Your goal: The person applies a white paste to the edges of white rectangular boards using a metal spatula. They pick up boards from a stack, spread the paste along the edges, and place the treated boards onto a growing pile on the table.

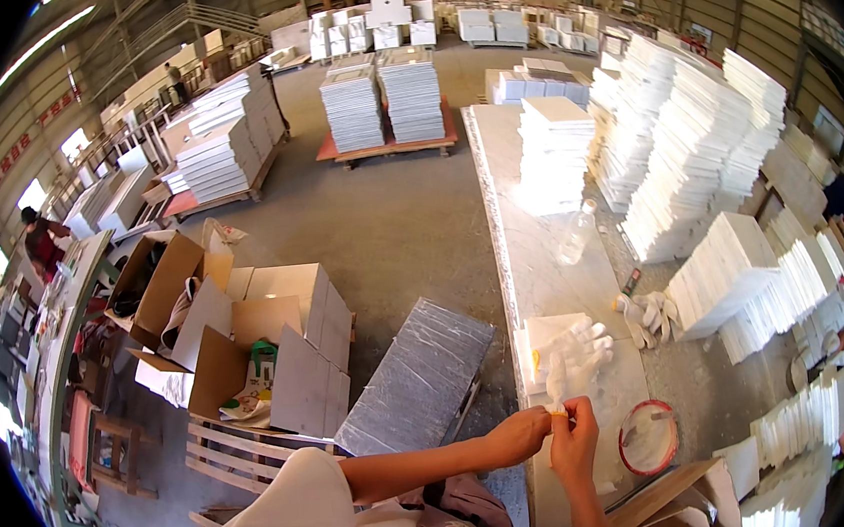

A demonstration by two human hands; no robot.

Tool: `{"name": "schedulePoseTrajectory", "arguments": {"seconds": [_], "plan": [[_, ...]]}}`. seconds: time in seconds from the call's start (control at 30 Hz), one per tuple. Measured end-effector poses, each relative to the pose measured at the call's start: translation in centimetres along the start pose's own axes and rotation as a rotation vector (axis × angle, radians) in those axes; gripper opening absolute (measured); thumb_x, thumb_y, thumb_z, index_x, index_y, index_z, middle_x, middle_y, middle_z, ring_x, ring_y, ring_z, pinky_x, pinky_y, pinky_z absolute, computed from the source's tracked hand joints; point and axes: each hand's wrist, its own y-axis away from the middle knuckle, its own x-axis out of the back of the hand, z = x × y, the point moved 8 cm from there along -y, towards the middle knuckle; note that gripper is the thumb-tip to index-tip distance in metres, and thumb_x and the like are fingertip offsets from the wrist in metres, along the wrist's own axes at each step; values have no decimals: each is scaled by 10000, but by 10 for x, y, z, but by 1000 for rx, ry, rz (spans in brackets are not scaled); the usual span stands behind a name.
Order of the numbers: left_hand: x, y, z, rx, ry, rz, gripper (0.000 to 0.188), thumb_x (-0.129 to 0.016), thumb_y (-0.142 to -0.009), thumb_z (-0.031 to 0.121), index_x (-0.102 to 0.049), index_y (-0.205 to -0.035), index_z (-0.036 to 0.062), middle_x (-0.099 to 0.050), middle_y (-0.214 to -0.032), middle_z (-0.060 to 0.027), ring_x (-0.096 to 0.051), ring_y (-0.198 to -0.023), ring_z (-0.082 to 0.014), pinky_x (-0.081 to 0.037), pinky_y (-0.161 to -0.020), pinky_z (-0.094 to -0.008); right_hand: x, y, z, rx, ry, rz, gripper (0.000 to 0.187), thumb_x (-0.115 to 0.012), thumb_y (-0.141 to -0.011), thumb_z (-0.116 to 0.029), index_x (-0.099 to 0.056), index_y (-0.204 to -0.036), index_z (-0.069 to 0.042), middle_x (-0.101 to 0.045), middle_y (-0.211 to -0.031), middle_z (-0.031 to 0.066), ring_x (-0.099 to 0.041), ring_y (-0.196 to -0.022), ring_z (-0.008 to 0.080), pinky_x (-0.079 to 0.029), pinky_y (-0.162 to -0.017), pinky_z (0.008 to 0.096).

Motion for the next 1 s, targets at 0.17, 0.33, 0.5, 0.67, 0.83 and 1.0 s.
{"name": "schedulePoseTrajectory", "arguments": {"seconds": [0.17, 0.33, 0.5, 0.67, 0.83, 1.0], "plan": [[-8, -23, -58, 339, 765, -24, 153, -632, -892, 75, -732, -964, -15, -741, -873, -97, -697, -805, -249, -528, -735, -366, -16, 6, 2, 57, 99, -37, 164, -579, -966, -102, -502, -853, -12, -479, -694, 30, -446, -639, 113, -375, -567, 310], [9, -36, -14, 296, 1862, 2, 146, -593, -962, 7, -690, -1070, -3, -702, -1042, -73, -660, -936, -173, -538, -850, -318, -8, 11, 30, 44, 128, -44, 193, -541, -977, -96, -465, -820, -14, -451, -662, 53, -428, -611, 133, -356, -559, 342], [4, -39, 23, 333, 1900, -123, 181, -577, -970, 28, -659, -1130, 5, -690, -1057, -68, -653, -938, -161, -534, -858, -310, -15, 14, 5, 302, 265, -65, 198, -551, -978, -108, -470, -826, -10, -470, -663, 76, -471, -595, 176, -360, -548, 359], [-3, -30, 34, 320, 1882, -259, 203, -569, -978, 59, -637, -1162, 8, -677, -1084, -72, -645, -954, -160, -527, -867, -306, -30, 20, -19, 377, 353, -90, 267, -561, -1015, -219, -525, -841, -20, -511, -750, 173, -513, -694, 305, -408, -642, 443], [3, -29, 39, 287, 1867, -314, 230, -562, -985, 89, -615, -1194, 11, -664, -1112, -75, -637, -971, -159, -521, -876, -302, -34, 21, -5, 314, 266, -104, 265, -566, -1012, -220, -521, -836, -27, -500, -738, 168, -485, -683, 311, -406, -641, 440], [27, -61, 47, 128, 1959, -207, 260, -554, -993, 120, -592, -1227, 13, -651, -1139, -79, -628, -988, -158, -514, -885, -298, -32, 20, -12, 363, 348, -22, 257, -578, -1003, -208, -517, -841, -19, -495, -735, 168, -472, -679, 298, -407, -638, 416]]}}
